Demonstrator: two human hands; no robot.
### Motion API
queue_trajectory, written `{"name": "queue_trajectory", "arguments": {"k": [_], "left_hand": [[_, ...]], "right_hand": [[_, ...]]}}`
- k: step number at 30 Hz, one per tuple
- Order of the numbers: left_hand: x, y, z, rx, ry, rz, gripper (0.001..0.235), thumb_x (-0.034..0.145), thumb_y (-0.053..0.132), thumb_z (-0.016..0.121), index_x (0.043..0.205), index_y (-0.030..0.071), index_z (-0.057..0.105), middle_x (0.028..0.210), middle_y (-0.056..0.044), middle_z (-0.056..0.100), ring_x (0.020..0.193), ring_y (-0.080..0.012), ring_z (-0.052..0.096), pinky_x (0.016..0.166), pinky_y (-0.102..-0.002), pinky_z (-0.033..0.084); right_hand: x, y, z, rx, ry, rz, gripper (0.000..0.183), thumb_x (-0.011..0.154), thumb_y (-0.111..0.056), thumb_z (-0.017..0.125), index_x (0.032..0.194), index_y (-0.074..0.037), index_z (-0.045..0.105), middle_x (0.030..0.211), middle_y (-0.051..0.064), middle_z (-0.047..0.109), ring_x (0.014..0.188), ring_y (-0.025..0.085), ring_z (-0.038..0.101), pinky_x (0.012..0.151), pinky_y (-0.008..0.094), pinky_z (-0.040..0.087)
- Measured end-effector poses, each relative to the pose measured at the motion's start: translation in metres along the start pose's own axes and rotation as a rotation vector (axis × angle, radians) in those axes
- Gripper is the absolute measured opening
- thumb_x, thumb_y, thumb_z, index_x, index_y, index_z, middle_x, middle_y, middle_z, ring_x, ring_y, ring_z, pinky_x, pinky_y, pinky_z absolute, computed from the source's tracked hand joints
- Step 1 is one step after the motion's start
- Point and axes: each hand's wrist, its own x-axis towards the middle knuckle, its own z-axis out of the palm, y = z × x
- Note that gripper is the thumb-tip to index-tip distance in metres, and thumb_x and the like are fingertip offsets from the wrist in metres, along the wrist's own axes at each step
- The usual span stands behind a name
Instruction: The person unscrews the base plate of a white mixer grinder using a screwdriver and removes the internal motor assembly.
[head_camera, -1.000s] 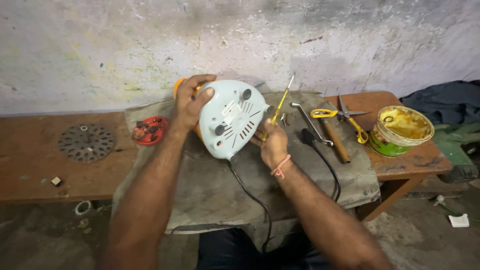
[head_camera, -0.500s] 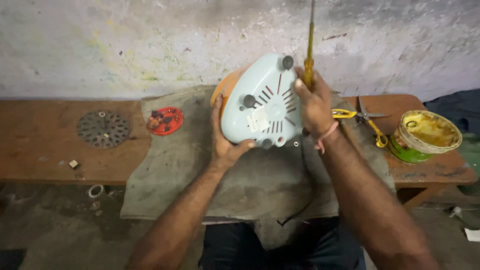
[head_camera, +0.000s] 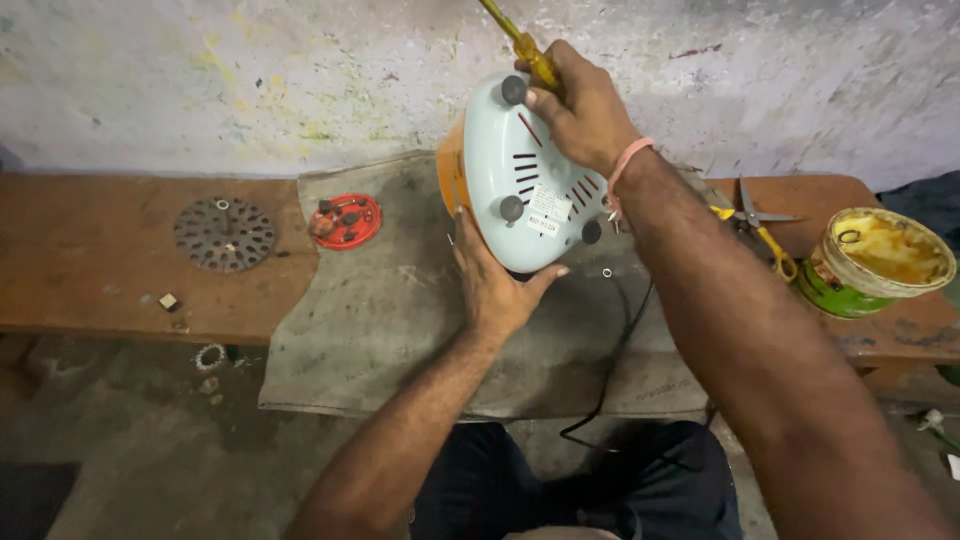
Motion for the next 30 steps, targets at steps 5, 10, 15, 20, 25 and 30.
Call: {"name": "queue_trajectory", "arguments": {"k": [5, 10, 15, 20, 25, 30], "left_hand": [[0.01, 0.004, -0.015, -0.1, 0.017, -0.002, 0.119, 0.085, 0.053, 0.08, 0.161, -0.007, 0.011, 0.162, -0.035, 0.025, 0.151, -0.049, 0.031, 0.125, -0.06, 0.025], [0.077, -0.018, -0.037, -0.371, -0.065, 0.078, 0.087, 0.097, 0.038, 0.075, 0.162, 0.001, 0.028, 0.159, -0.026, 0.041, 0.15, -0.0376, 0.044, 0.127, -0.049, 0.038], [0.145, -0.02, -0.043, -0.849, -0.306, -0.092, 0.091, 0.095, 0.032, 0.075, 0.164, 0.001, 0.025, 0.154, -0.022, 0.048, 0.137, -0.0334, 0.056, 0.117, -0.044, 0.048], [0.19, -0.017, -0.033, -0.417, -0.367, -0.084, 0.091, 0.081, 0.023, 0.091, 0.153, 0.005, 0.038, 0.138, -0.017, 0.063, 0.124, -0.0275, 0.065, 0.106, -0.038, 0.054], [0.208, -0.016, -0.027, -0.389, -0.477, -0.233, 0.082, 0.072, 0.023, 0.088, 0.139, 0.009, 0.043, 0.124, -0.012, 0.068, 0.112, -0.0242, 0.069, 0.097, -0.037, 0.059], [0.199, -0.016, -0.034, -0.452, -0.411, -0.125, 0.079, 0.077, 0.016, 0.089, 0.144, 0.008, 0.048, 0.13, -0.015, 0.067, 0.119, -0.0267, 0.067, 0.103, -0.038, 0.055]], "right_hand": [[0.003, 0.007, 0.004, -0.007, -0.006, -0.013, 0.02, 0.102, -0.011, 0.069, 0.111, -0.001, 0.054, 0.122, 0.013, 0.074, 0.106, 0.02, 0.07, 0.094, 0.037, 0.055], [0.001, 0.01, -0.003, -0.125, -0.003, 0.107, 0.023, 0.104, -0.014, 0.071, 0.11, -0.002, 0.053, 0.101, 0.015, 0.071, 0.093, 0.024, 0.067, 0.089, 0.039, 0.055], [0.002, 0.005, -0.004, -0.101, 0.056, -0.036, 0.024, 0.099, -0.012, 0.072, 0.113, -0.003, 0.054, 0.096, 0.018, 0.069, 0.088, 0.031, 0.066, 0.083, 0.044, 0.053], [-0.001, 0.013, 0.003, -0.102, 0.062, -0.024, 0.027, 0.101, -0.015, 0.071, 0.109, 0.0, 0.05, 0.095, 0.02, 0.069, 0.087, 0.036, 0.065, 0.081, 0.044, 0.052], [-0.028, 0.009, 0.001, -0.275, 0.315, -0.285, 0.037, 0.106, -0.014, 0.068, 0.136, 0.002, 0.054, 0.12, 0.025, 0.067, 0.108, 0.041, 0.063, 0.097, 0.046, 0.05], [-0.143, -0.033, 0.031, 0.245, 0.77, 0.255, 0.032, 0.112, -0.022, 0.057, 0.129, 0.003, 0.065, 0.114, 0.007, 0.065, 0.099, 0.016, 0.058, 0.088, 0.032, 0.05]]}}
